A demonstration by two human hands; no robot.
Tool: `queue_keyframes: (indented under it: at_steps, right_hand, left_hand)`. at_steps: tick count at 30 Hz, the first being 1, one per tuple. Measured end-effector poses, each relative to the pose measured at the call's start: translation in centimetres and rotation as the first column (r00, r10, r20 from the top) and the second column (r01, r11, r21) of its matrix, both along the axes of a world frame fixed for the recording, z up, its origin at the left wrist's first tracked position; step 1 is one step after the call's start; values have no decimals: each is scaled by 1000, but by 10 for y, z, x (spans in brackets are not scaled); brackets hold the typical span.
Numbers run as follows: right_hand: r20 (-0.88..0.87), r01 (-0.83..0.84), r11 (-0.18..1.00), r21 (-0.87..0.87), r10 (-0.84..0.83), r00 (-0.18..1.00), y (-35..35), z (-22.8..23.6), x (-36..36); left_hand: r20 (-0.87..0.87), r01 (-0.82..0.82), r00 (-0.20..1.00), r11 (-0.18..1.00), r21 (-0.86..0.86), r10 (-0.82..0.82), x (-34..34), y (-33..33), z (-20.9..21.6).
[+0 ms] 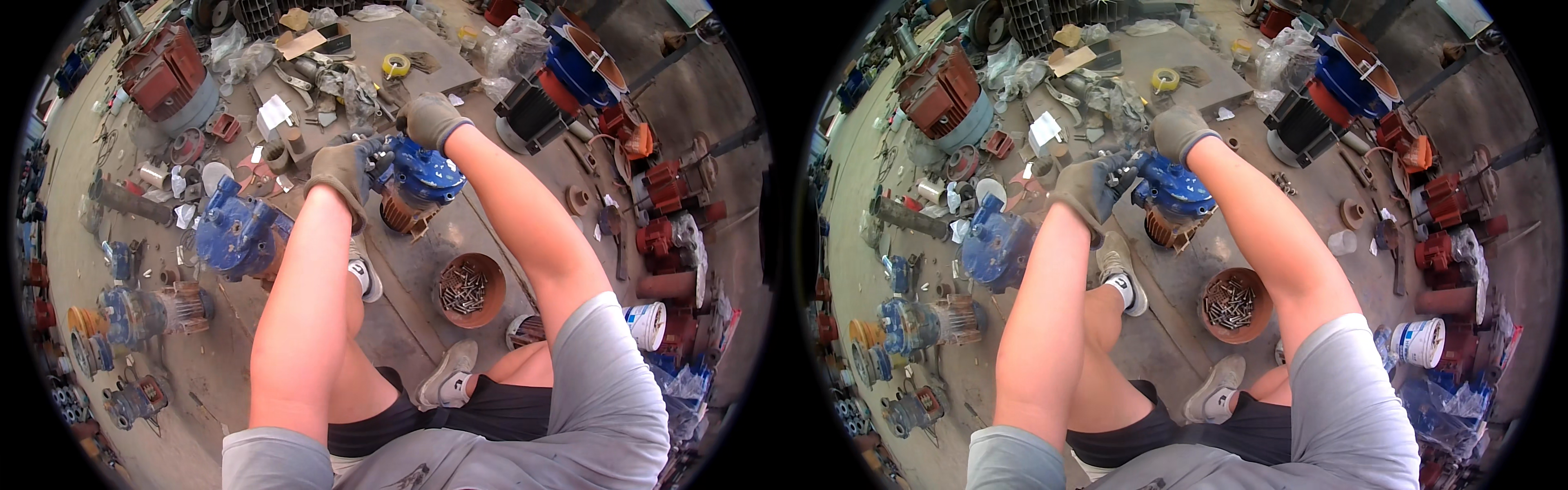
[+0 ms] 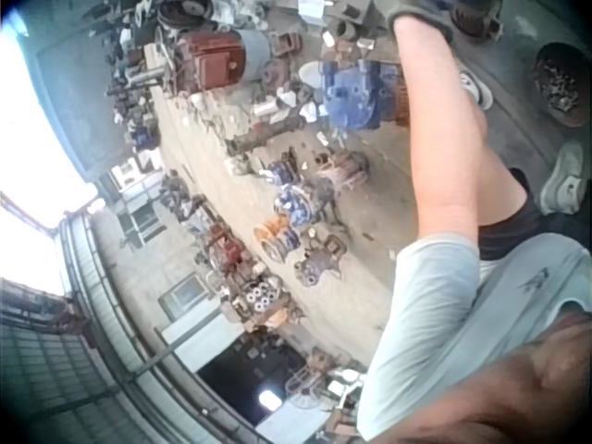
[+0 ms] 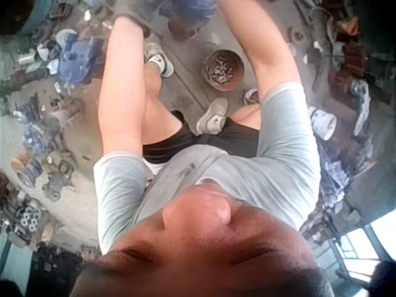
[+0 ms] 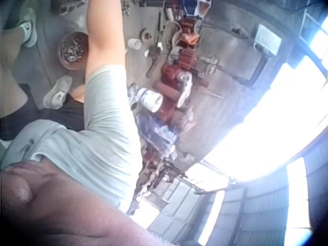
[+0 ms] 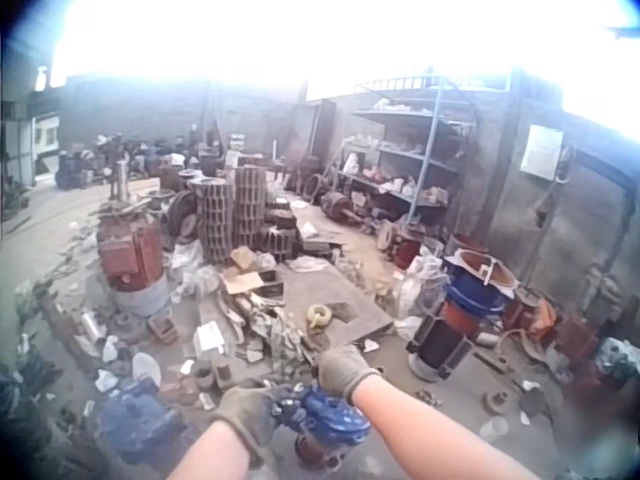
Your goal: The person walks through a cluttered workshop carrying a bowl of screws and approaches a blue electric motor. They pick up the motor and begin inserting screws into the top mounting plate by hand, tightening them manually. The person continues to handle the motor and screws, working on the assembly without using power tools.
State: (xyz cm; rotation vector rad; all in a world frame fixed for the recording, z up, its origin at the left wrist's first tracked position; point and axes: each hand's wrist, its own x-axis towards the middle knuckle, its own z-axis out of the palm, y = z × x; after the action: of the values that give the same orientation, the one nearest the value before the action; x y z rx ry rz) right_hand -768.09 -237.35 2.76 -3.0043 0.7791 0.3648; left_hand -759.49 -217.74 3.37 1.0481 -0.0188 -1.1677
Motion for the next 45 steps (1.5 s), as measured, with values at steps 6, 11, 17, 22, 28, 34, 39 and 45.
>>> queue_keyframes:
  at_steps: [6,11,17,22,28,34,39,45]
  right_hand:
    - [443,-1,967,254,-115,889,24,31,-10]
    - [407,-234,781,579,-28,913,52,70,-42]
    - [513,-279,839,468,0,858,48,77,-68]
    - [595,-166,689,705,-449,666,44,55,-78]
    - [220,-149,189,971,-948,228,-20,10,-97]
    - [136,-8,139,990,-959,248,-102,-38,-140]
    - [56,135,123,983,-906,419,-80,-49,-110]
    - [-62,-73,-104,992,-897,439,-94,-65,-103]
  left_hand:
    - [-1,121,993,992,21,-121,14,-8,-30]
    - [-88,137,985,980,-146,-150,2,-11,-33]
    - [-219,252,902,864,-436,-373,-14,-16,-17]
    - [-296,99,938,958,-270,-180,-23,-18,-9]
    - [-19,137,990,988,68,-136,-18,-14,-13]
    - [-55,191,981,968,163,-184,-35,-32,6]
    - [86,188,974,956,225,-211,-12,-15,-23]
    - [151,146,968,940,309,-200,-17,-18,-26]
